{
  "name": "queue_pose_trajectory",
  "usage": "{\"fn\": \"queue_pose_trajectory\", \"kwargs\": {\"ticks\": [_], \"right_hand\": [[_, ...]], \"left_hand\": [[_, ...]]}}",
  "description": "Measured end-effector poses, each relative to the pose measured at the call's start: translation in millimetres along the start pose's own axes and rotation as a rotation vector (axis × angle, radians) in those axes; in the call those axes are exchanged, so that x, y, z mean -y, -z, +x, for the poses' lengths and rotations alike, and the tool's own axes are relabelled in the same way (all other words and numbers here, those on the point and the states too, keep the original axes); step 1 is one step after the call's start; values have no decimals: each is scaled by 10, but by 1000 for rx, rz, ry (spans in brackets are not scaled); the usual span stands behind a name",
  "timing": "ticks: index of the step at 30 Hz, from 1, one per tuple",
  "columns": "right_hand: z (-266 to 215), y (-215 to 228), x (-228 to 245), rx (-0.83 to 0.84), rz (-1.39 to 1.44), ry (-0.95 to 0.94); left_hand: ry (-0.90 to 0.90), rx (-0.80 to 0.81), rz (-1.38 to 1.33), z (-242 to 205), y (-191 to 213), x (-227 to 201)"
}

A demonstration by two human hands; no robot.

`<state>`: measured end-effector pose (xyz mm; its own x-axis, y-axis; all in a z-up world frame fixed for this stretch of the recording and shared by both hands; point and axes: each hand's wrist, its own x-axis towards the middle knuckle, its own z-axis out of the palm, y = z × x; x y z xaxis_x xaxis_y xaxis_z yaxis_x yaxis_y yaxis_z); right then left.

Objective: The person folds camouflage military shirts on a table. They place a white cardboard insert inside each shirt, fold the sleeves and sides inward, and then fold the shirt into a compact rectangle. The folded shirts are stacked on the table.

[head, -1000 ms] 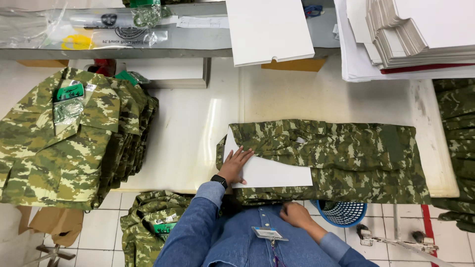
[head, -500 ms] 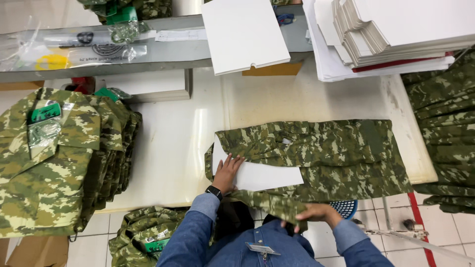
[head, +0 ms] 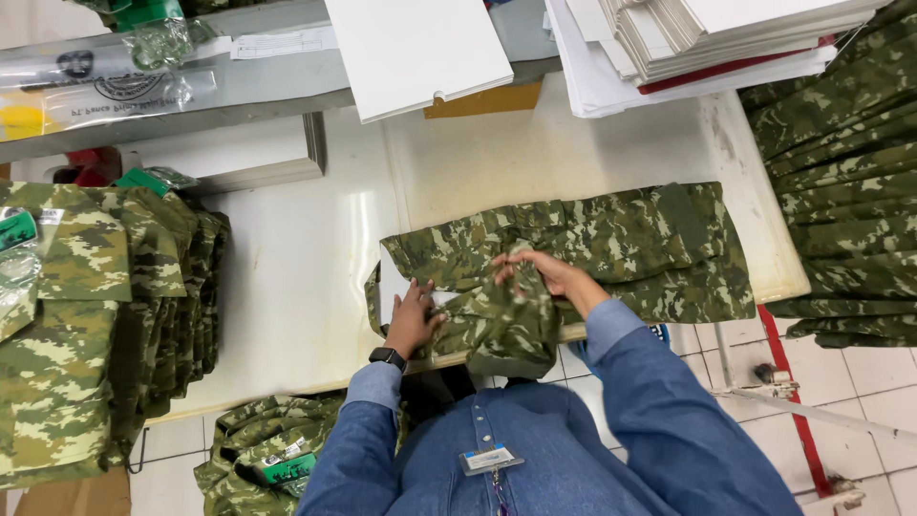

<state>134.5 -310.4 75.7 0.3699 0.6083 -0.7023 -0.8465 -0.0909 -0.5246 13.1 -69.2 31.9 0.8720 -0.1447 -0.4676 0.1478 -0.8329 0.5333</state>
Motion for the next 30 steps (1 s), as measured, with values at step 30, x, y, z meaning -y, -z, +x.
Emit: {"fn": "queue_pose_trajectory", "kwargs": {"ticks": [30], "right_hand": [[-2074,2965,41,-981,-1007,566]], "left_hand": [[61,-509,-209,244,-381,15]]}}
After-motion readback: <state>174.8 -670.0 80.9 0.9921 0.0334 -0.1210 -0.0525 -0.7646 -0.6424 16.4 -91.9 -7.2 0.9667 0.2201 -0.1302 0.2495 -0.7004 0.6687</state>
